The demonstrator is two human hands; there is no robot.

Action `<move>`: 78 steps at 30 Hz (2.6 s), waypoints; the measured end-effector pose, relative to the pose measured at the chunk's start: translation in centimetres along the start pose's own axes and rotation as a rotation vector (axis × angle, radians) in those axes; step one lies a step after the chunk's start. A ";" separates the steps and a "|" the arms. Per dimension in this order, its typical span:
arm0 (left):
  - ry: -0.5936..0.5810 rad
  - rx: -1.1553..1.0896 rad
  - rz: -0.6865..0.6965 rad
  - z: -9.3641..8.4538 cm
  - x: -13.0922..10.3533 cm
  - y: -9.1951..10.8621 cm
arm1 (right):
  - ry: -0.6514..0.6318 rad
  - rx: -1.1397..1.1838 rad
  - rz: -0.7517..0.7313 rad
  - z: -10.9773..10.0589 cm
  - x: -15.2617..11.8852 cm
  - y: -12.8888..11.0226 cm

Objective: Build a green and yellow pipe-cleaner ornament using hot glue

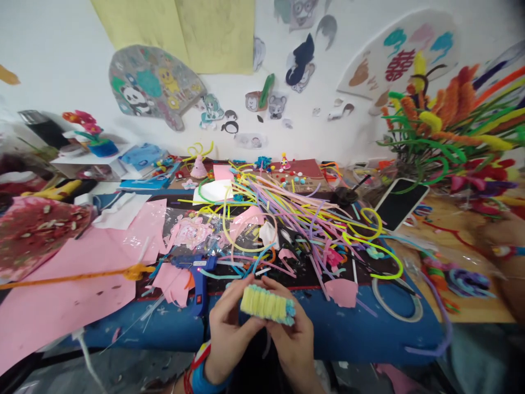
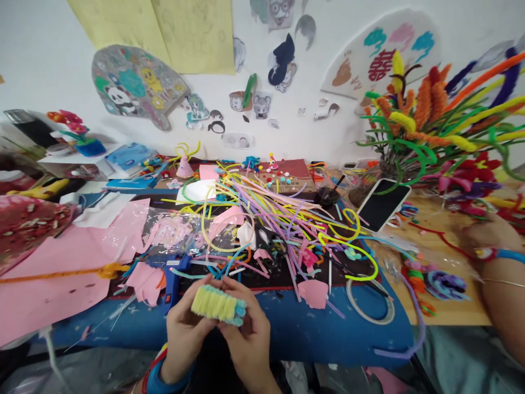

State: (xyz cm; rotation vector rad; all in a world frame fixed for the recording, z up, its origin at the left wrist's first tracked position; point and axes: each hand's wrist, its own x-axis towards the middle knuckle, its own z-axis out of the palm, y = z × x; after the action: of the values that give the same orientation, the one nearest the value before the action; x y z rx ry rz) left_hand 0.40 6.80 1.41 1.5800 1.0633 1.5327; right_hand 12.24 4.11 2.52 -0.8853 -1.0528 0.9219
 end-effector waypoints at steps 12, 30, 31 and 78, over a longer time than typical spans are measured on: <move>-0.165 0.493 0.665 -0.4 0.1 2.5 | 0.066 -0.372 -0.230 -2.3 -0.7 0.8; -0.201 0.440 0.578 0.2 -0.4 0.8 | 0.111 -0.400 -0.217 -2.3 -1.0 1.4; -0.200 0.443 0.605 0.2 -0.3 0.8 | 0.110 -0.408 -0.218 -2.4 -1.0 1.4; -0.651 0.233 0.548 -2.4 6.1 3.4 | -0.128 -0.463 -0.175 -3.8 -0.4 -0.4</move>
State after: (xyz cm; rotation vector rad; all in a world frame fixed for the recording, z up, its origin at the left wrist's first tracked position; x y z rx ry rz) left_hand -1.80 10.66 7.34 2.4481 0.4644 1.0718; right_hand 15.89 3.08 1.81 -1.1018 -1.4640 0.6003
